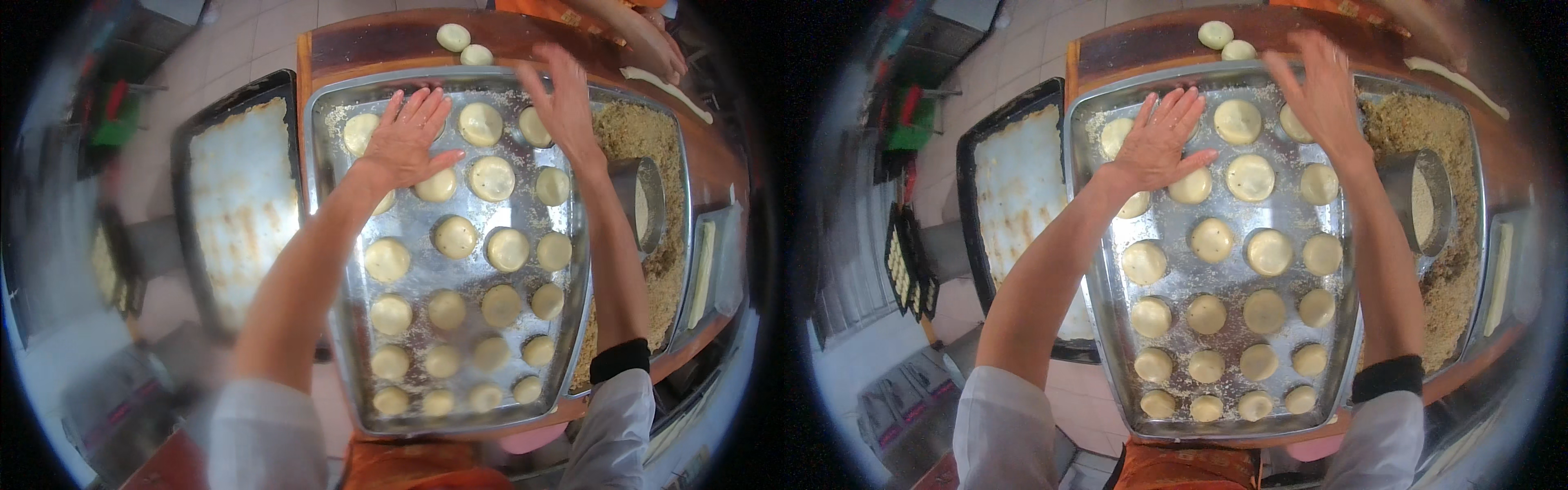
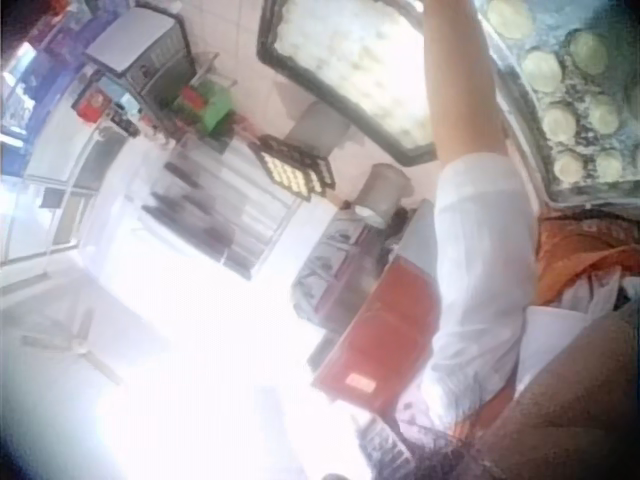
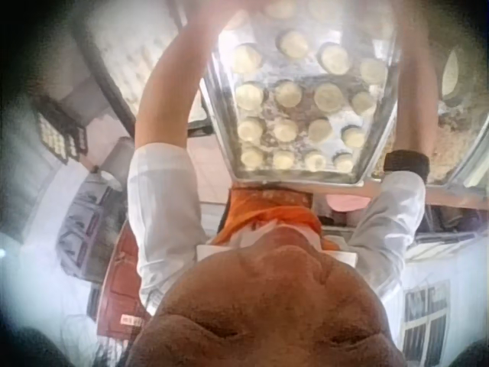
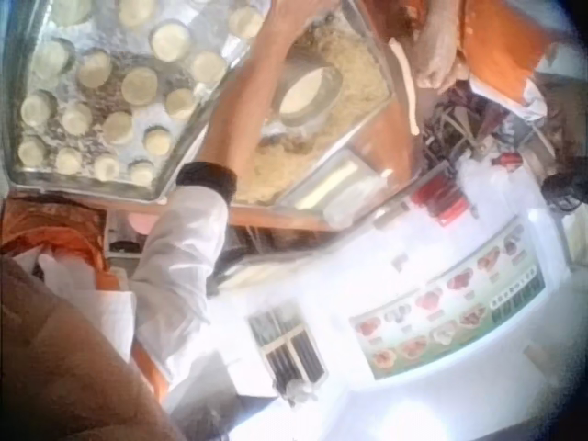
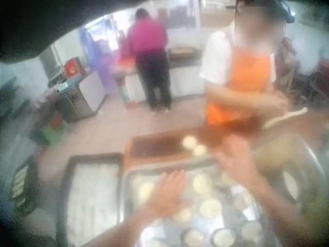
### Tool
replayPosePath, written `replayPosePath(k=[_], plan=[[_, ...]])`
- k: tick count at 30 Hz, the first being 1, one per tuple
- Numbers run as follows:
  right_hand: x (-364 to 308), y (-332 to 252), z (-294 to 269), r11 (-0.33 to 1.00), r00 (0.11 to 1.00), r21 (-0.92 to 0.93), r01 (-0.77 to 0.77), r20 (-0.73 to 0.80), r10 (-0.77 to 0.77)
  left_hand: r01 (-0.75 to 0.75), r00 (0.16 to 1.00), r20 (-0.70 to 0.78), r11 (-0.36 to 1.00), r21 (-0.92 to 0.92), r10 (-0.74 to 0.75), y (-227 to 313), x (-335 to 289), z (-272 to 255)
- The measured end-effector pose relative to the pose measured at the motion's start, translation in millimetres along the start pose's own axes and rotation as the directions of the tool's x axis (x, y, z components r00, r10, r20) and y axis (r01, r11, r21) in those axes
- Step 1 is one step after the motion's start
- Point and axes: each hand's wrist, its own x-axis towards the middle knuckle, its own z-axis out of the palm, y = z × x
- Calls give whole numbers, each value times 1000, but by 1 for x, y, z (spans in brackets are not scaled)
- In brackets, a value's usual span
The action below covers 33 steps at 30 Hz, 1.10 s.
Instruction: The person flattens small dough balls on a metal tray and arranges them in rows. They then transfer the flattened dough pieces to a second tray, continuing the process of shaping and organizing the dough for baking.
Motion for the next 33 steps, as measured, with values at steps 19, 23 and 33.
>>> replayPosePath(k=[19, 23, 33], plan=[[-6, 23, 63, 904, 987, -422, -66, -159, -2, 188, 980, -13, 944, -271, -199, 7, 18, -51], [-7, 26, 64, 926, 989, -369, -79, -148, 25, -46, 998, 19, 965, -258, 53, 33, -21, -41], [-10, 29, 61, 940, 983, -333, -75, -181, 14, 112, 960, -237, 981, -157, -147, 77, -14, -36]])
